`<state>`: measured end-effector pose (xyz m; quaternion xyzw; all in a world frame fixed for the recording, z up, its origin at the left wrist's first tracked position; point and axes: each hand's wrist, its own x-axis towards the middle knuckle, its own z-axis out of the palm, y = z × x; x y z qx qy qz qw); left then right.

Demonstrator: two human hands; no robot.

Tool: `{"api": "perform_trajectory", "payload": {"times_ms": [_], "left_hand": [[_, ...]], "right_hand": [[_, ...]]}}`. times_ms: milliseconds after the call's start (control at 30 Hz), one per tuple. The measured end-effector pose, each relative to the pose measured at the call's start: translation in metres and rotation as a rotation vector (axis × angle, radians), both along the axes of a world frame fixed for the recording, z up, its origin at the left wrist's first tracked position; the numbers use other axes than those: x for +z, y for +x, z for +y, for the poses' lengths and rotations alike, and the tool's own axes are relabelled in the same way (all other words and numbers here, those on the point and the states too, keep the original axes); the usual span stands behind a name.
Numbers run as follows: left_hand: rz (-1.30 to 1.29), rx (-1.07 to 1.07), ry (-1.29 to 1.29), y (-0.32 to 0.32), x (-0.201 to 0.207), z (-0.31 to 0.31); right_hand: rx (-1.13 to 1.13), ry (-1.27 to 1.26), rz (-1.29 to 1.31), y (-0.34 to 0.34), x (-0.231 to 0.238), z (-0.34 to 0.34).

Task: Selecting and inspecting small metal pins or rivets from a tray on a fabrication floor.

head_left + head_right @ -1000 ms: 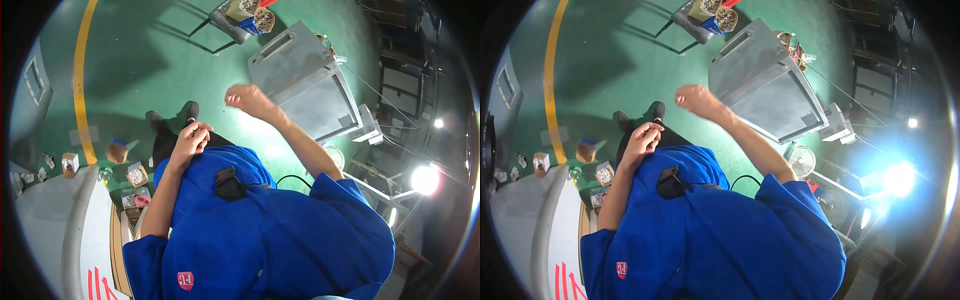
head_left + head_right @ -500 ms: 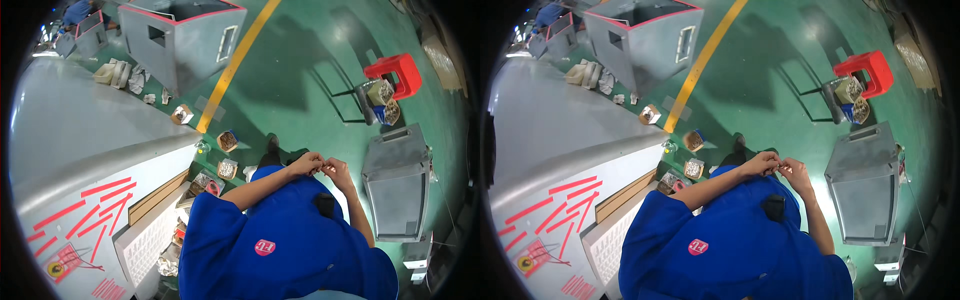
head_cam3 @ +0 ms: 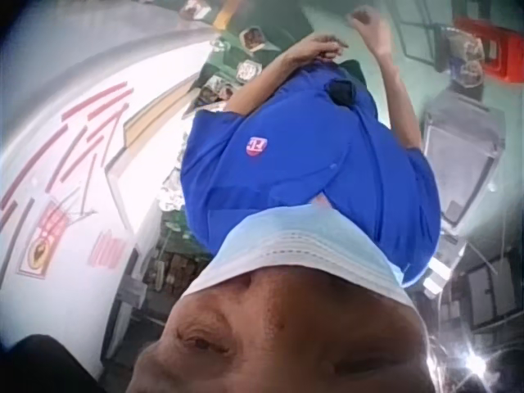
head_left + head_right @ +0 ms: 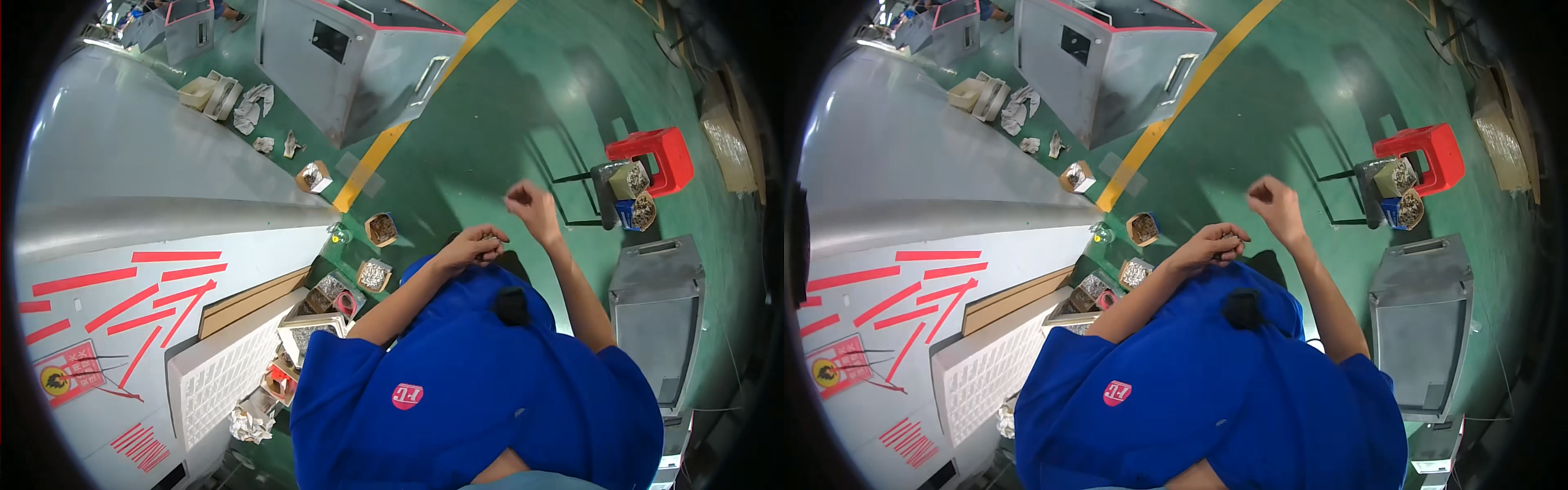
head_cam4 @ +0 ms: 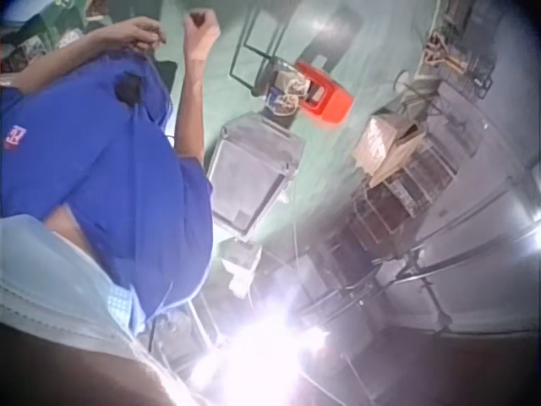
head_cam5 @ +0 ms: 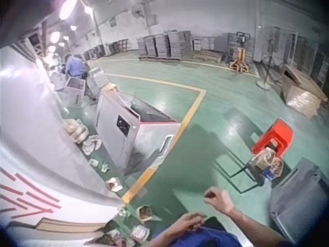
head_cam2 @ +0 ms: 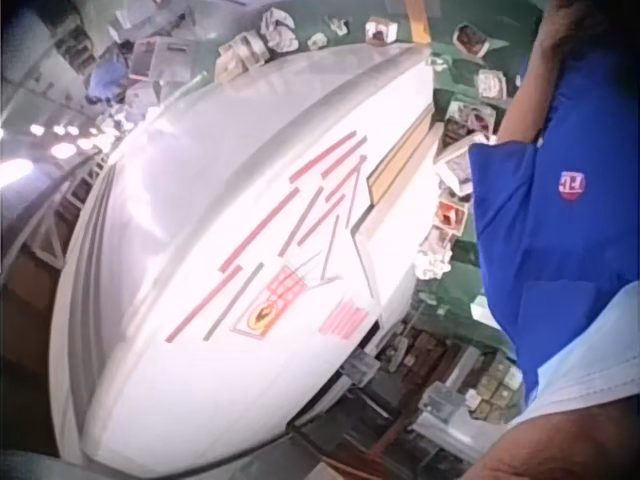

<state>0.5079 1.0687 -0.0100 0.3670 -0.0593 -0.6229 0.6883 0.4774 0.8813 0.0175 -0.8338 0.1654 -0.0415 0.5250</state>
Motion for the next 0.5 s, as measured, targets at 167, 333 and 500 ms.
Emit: {"api": "perform_trajectory", "payload": {"times_ms": [167, 333, 500], "left_hand": [[-0.012, 0.127, 0.02, 0.001, 0.004, 0.035], [-0.048, 0.284, 0.072, -0.001, 0.009, 0.051], [-0.002, 0.395, 0.059, -0.002, 0.034, 0.053]], "right_hand": [[0.067, 0.101, -0.138, 0.089, 0.025, 0.022], [0.024, 0.093, -0.285, 0.179, 0.036, 0.035], [-0.092, 0.26, -0.42, 0.244, 0.032, 0.036]]}}
